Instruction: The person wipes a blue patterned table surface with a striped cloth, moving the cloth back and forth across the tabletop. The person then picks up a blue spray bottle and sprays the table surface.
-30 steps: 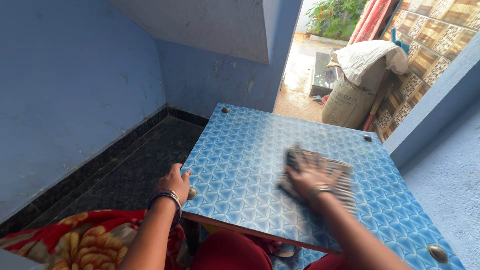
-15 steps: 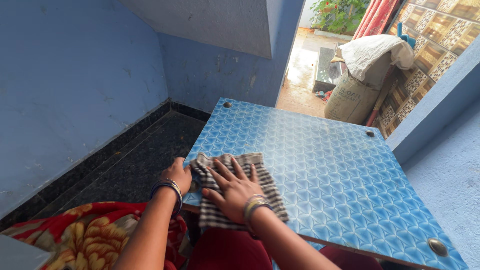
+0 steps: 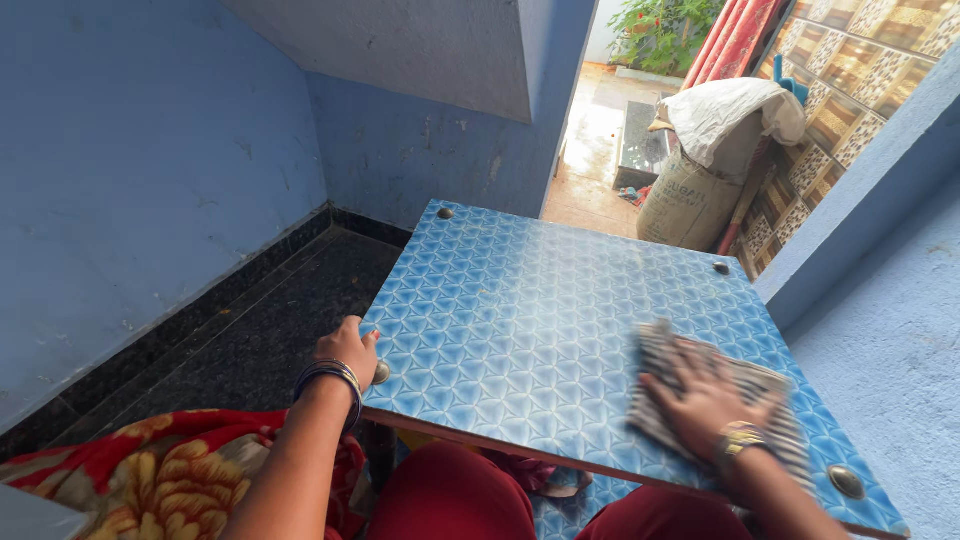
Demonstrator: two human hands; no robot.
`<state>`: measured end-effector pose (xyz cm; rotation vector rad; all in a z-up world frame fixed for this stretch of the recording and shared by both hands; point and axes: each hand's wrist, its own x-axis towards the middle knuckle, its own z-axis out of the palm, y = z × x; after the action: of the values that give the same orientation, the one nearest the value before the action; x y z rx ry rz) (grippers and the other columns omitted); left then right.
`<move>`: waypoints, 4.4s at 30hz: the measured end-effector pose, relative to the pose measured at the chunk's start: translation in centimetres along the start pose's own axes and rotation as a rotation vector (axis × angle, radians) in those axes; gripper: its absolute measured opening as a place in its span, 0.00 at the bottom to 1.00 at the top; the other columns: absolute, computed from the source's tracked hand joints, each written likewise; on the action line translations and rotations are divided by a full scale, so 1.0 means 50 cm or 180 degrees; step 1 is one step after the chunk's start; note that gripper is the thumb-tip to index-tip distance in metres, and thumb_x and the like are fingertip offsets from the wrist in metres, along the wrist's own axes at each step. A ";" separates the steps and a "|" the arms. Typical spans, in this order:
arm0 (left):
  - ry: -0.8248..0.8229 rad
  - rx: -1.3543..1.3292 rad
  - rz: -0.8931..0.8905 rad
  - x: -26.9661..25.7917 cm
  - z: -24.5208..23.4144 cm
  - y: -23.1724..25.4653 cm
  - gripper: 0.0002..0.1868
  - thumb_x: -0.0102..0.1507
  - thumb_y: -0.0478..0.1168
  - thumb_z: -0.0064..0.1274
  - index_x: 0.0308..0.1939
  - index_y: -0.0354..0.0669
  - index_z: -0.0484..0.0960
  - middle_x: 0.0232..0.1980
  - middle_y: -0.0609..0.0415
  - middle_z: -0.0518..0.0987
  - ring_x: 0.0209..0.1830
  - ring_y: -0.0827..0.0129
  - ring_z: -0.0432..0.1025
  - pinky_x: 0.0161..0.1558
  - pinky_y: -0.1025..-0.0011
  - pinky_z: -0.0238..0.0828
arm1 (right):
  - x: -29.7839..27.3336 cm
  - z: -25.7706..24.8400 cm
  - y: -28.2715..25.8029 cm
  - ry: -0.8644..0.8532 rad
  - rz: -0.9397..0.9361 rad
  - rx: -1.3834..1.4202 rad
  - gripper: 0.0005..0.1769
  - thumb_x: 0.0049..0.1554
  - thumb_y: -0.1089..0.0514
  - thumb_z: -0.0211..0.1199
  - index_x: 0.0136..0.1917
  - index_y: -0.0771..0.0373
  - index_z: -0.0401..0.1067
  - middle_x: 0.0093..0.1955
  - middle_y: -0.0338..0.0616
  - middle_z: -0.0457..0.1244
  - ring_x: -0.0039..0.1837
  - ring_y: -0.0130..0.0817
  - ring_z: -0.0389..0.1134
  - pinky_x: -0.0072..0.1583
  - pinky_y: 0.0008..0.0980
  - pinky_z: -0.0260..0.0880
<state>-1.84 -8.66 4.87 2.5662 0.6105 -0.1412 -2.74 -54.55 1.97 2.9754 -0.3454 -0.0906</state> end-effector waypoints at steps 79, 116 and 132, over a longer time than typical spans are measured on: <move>0.0298 0.0046 -0.0217 0.248 0.020 0.270 0.35 0.68 0.66 0.39 0.79 0.70 0.53 0.70 0.47 0.71 0.66 0.50 0.71 0.59 0.52 0.74 | 0.663 0.060 0.167 0.1053 0.1961 0.1188 0.46 0.61 0.26 0.37 0.84 0.50 0.39 0.87 0.45 0.31 0.85 0.43 0.28 0.78 0.60 0.24; 0.0219 0.0201 -0.0355 0.251 0.034 0.290 0.32 0.71 0.62 0.34 0.79 0.69 0.53 0.66 0.48 0.73 0.62 0.55 0.75 0.52 0.60 0.80 | 0.582 -0.040 -0.349 0.0636 -0.0909 0.0248 0.55 0.54 0.19 0.40 0.86 0.41 0.33 0.85 0.53 0.34 0.83 0.60 0.30 0.78 0.61 0.26; 0.0408 -0.0315 -0.0374 0.267 0.038 0.282 0.41 0.67 0.73 0.14 0.66 0.59 0.74 0.63 0.46 0.78 0.61 0.49 0.75 0.56 0.52 0.75 | 0.499 -0.096 -0.754 0.0768 -0.2711 0.0867 0.39 0.63 0.32 0.38 0.83 0.43 0.45 0.86 0.44 0.35 0.85 0.43 0.31 0.80 0.48 0.32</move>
<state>16.44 -15.29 6.67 2.4578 0.7967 0.0142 30.29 -23.39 -0.04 3.1010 1.0110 0.2415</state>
